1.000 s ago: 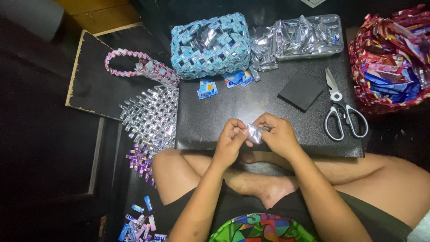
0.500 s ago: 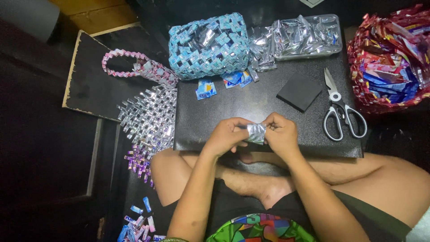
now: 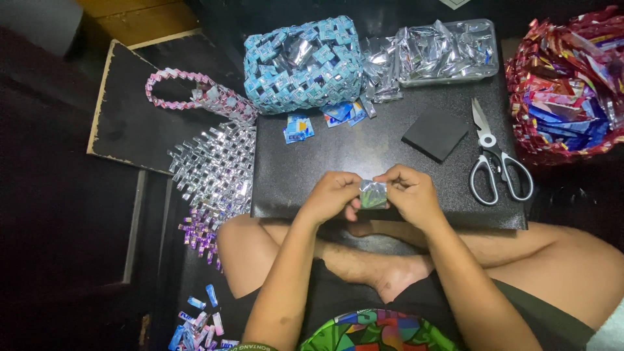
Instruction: The person folds and manipulates silver and blue foil snack wrappers by hand, preparing them to be woven into a basket.
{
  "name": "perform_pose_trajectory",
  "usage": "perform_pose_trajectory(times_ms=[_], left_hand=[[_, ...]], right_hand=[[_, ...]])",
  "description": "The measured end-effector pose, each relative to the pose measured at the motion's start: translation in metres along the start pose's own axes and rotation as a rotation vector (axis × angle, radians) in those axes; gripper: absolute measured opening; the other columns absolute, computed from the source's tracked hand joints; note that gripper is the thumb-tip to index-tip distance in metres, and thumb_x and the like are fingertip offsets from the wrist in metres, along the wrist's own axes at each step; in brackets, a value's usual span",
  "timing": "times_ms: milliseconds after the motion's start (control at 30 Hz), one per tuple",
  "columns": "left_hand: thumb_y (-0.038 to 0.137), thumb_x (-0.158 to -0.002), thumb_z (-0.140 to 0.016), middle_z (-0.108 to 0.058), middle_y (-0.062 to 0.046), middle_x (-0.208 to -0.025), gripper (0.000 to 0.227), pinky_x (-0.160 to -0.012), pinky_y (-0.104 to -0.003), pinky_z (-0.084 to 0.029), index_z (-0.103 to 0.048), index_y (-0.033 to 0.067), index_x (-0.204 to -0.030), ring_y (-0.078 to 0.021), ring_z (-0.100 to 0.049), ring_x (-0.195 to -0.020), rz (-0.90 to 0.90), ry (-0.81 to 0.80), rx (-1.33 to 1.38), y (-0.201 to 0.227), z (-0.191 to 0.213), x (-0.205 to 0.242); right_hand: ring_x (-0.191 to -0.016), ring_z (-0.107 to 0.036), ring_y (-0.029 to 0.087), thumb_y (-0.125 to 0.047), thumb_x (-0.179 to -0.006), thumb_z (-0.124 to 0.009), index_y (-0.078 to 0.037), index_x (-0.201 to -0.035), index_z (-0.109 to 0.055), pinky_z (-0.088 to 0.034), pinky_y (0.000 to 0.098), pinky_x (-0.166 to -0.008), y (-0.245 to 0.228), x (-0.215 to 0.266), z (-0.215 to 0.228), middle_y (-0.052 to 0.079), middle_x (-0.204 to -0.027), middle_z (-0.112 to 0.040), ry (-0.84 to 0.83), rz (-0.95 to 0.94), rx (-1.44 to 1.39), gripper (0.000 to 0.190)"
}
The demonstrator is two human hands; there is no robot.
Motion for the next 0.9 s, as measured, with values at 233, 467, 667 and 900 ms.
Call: perform_pose_trajectory(times_ms=[233, 467, 667, 900], left_hand=[[0.023, -0.105, -0.049, -0.072, -0.023, -0.081, 0.031, -0.061, -0.031, -0.060, -0.065, 0.0002, -0.119, -0.0237, -0.073, -0.060, -0.054, -0.105, 0.147, 0.001, -0.004, 0.005], [0.008, -0.078, -0.087, -0.072, -0.014, -0.092, 0.072, -0.066, -0.024, -0.058, -0.053, 0.0075, -0.142, -0.0141, -0.068, -0.067, -0.267, 0.029, 0.052, 0.005, -0.005, 0.020], [0.003, -0.087, -0.077, -0.070, -0.012, -0.083, 0.055, -0.057, -0.023, -0.056, -0.054, 0.0034, -0.137, -0.0116, -0.064, -0.057, -0.467, 0.017, 0.289, -0.003, 0.010, 0.016], [0.001, -0.094, -0.065, -0.067, -0.012, -0.095, 0.033, -0.074, -0.031, -0.062, -0.057, 0.0013, -0.126, -0.0181, -0.071, -0.078, -0.512, 0.325, 0.288, -0.004, 0.014, 0.021]], right_hand=[[-0.073, -0.060, 0.012, 0.008, -0.086, -0.061, -0.002, -0.102, -0.079, -0.053, 0.0302, -0.072, -0.011, 0.002, 0.003, 0.009, -0.076, -0.071, 0.037, 0.041, 0.082, 0.026], [-0.092, -0.069, 0.020, 0.006, -0.088, -0.063, -0.005, -0.102, -0.080, -0.053, 0.0369, -0.090, -0.042, 0.007, -0.007, 0.012, -0.092, -0.076, 0.098, 0.175, 0.199, 0.025], [-0.092, -0.072, 0.025, 0.006, -0.085, -0.067, -0.009, -0.096, -0.082, -0.052, 0.0371, -0.090, -0.052, 0.012, -0.014, 0.009, -0.090, -0.077, 0.140, 0.220, 0.324, 0.024], [-0.090, -0.065, 0.017, -0.002, -0.089, -0.057, -0.005, -0.100, -0.080, -0.051, 0.0366, -0.088, -0.049, 0.009, -0.012, 0.012, -0.090, -0.077, 0.226, 0.105, 0.210, 0.026]])
Point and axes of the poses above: each hand's wrist, its own x-axis away from the middle knuckle, its own z-axis out of the back of the hand, y = z × x, the point moved 7 cm from there along -x, towards the middle knuckle
